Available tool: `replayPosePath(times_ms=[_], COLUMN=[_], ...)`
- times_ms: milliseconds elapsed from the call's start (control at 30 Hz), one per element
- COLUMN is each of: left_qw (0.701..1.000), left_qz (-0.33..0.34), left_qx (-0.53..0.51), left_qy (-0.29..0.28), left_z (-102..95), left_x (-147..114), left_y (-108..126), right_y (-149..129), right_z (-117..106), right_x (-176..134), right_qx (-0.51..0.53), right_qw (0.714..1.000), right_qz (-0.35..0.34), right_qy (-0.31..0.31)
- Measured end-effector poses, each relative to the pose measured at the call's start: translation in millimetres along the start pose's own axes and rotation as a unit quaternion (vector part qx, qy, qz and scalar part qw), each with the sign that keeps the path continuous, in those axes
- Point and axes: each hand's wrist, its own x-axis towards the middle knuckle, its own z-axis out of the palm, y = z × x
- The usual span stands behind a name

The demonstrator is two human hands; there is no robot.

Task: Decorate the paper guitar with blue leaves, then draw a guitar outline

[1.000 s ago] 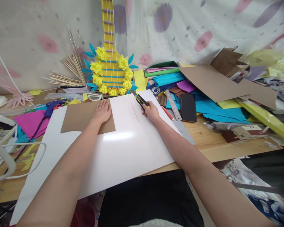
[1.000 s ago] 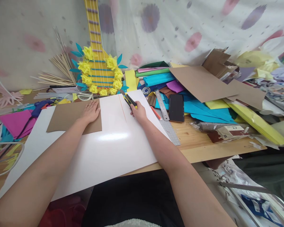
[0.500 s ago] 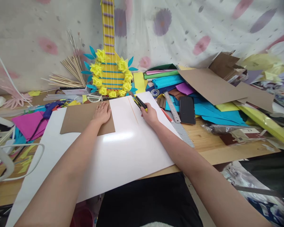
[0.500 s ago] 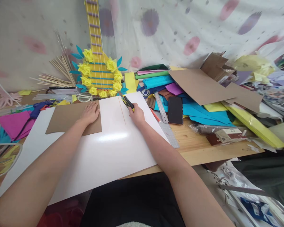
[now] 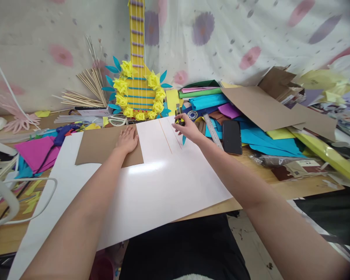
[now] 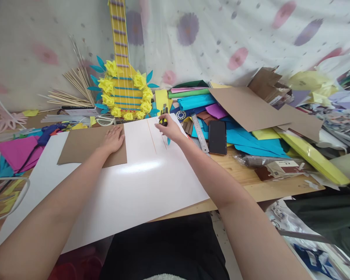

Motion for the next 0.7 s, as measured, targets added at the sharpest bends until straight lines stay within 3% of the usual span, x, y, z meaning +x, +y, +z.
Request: replayPosePath(times_ms=[133,267,533,700], left_qw=[1.0,1.0,1.0,0.999], left_qz=[0.0,0.0,0.003,-0.009], left_qx=[-0.002,-0.001,-0.016,-0.027], left_qy=[-0.002,0.004,0.019,0.02], left_z=[1.7,3.6,8.5,9.1], left_x=[1.3,2.1,2.7,2.9], left_y=[-1.1,-1.6,-3.8,-2.5], right_y=[-11.0,-13.7,-11.4,-6.5], right_z=[17.3,53.3,101.0,117.9], right_x=[-6.3,-6.8,3.0,9.3], right_qx=[-0.201,-0.261,-0.325,-0.286], right_qw=[0.97,0.943,0.917,0.927], right_qz=[-0.115,-0.167,-0.223,-0.237], right_qy=[-0.071,-0.117,-0.059,-0.05])
